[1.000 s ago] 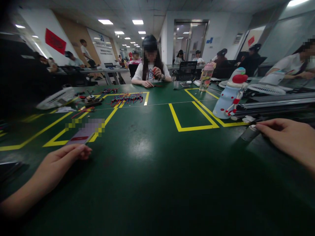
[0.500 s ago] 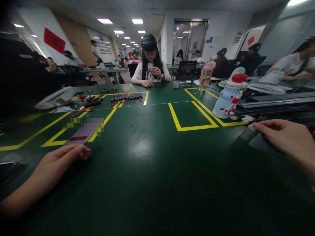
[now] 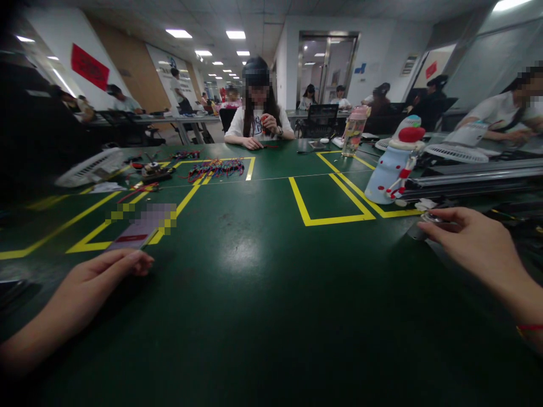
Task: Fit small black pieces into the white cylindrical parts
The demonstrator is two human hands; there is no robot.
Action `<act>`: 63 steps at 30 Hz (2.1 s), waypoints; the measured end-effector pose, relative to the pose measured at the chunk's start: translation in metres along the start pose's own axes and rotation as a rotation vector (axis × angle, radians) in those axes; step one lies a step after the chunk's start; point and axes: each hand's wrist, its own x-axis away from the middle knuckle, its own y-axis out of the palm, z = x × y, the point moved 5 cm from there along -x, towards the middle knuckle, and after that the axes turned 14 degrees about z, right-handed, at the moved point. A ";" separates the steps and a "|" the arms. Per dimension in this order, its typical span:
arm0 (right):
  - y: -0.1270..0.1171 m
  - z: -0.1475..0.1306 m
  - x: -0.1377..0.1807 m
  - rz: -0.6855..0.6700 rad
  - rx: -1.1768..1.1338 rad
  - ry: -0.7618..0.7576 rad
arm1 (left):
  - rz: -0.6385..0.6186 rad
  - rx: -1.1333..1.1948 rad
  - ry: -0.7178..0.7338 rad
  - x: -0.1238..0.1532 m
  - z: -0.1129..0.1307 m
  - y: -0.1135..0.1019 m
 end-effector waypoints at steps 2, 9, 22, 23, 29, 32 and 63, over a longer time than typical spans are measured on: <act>-0.001 -0.001 0.001 0.009 -0.002 -0.016 | -0.004 0.006 0.005 0.000 0.000 0.000; 0.004 0.004 -0.002 -0.005 -0.035 0.046 | -0.022 -0.020 0.017 -0.002 -0.005 0.001; -0.004 -0.166 0.131 -0.241 -0.915 -0.617 | -0.072 -0.074 0.041 -0.006 -0.013 0.006; -0.003 -0.182 0.143 -0.291 -0.928 -0.682 | -0.075 -0.079 0.042 -0.006 -0.013 0.006; 0.013 -0.217 0.173 -0.462 -0.986 -0.782 | -0.101 -0.163 0.141 0.002 0.003 0.008; 0.021 -0.215 0.176 -0.522 -1.004 -0.740 | -0.111 -0.221 0.184 0.005 0.016 0.013; 0.032 -0.209 0.175 -0.514 -1.013 -0.510 | -0.348 0.078 0.462 0.063 0.104 0.123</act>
